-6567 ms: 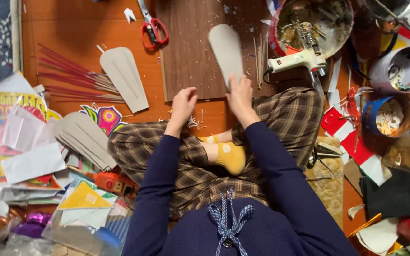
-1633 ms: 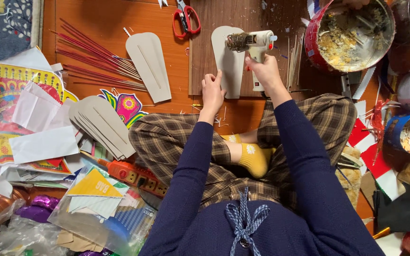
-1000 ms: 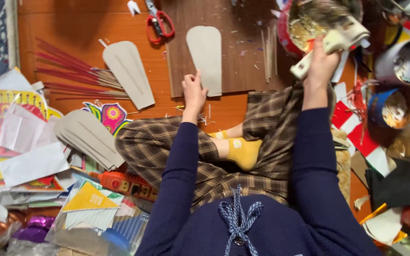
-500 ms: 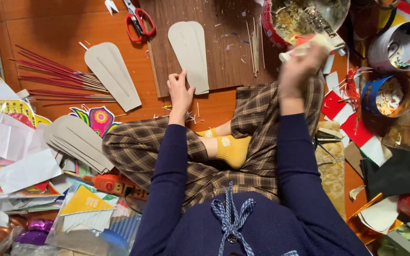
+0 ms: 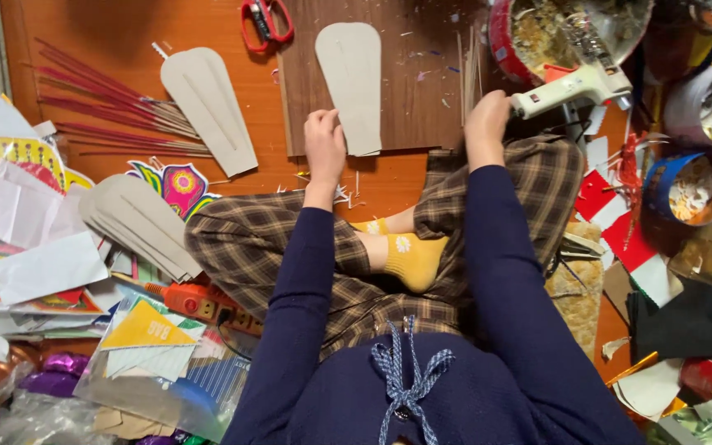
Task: Assemble decorative hand fans and butterfly ornaments using cardboard, sticks, and hot glue.
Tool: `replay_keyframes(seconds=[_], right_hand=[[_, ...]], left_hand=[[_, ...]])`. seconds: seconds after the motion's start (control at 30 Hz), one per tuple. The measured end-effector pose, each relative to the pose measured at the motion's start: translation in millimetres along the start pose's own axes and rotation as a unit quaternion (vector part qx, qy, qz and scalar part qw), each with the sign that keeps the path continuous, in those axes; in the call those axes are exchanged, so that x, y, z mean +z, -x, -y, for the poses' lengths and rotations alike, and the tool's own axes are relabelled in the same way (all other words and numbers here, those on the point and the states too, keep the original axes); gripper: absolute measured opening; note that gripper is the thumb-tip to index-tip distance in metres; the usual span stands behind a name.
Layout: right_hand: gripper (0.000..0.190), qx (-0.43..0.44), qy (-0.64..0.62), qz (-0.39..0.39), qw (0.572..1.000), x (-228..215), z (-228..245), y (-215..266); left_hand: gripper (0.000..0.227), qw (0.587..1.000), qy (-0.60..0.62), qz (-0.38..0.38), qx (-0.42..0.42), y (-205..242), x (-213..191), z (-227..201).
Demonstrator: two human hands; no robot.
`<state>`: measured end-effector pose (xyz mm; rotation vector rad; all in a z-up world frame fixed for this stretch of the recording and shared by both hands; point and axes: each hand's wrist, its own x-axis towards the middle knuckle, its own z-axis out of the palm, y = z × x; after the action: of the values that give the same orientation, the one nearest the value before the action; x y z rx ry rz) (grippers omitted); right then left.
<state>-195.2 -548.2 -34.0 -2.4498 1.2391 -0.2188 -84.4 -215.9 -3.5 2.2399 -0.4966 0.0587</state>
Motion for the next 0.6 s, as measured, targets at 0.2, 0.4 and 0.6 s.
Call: replay_keyframes(seconds=[0.2,0.4,0.6], right_hand=[[0.007,-0.105,-0.038,-0.051,0.992,-50.6,53.8,34.1],[0.038,-0.313,-0.230,0.110,0.915,-72.2,165.1,111.4],[0.042,-0.283,-0.265,0.170,0.906,0.0,164.4,109.1]], left_hand=[[0.033,0.997,0.022,0.033,0.060,-13.6,10.5,15.4],[0.045,0.993,-0.033,0.100,0.060,-19.4,14.3,6.1],[0.046,0.992,-0.029,0.106,0.064,-20.6,8.8,2.7]])
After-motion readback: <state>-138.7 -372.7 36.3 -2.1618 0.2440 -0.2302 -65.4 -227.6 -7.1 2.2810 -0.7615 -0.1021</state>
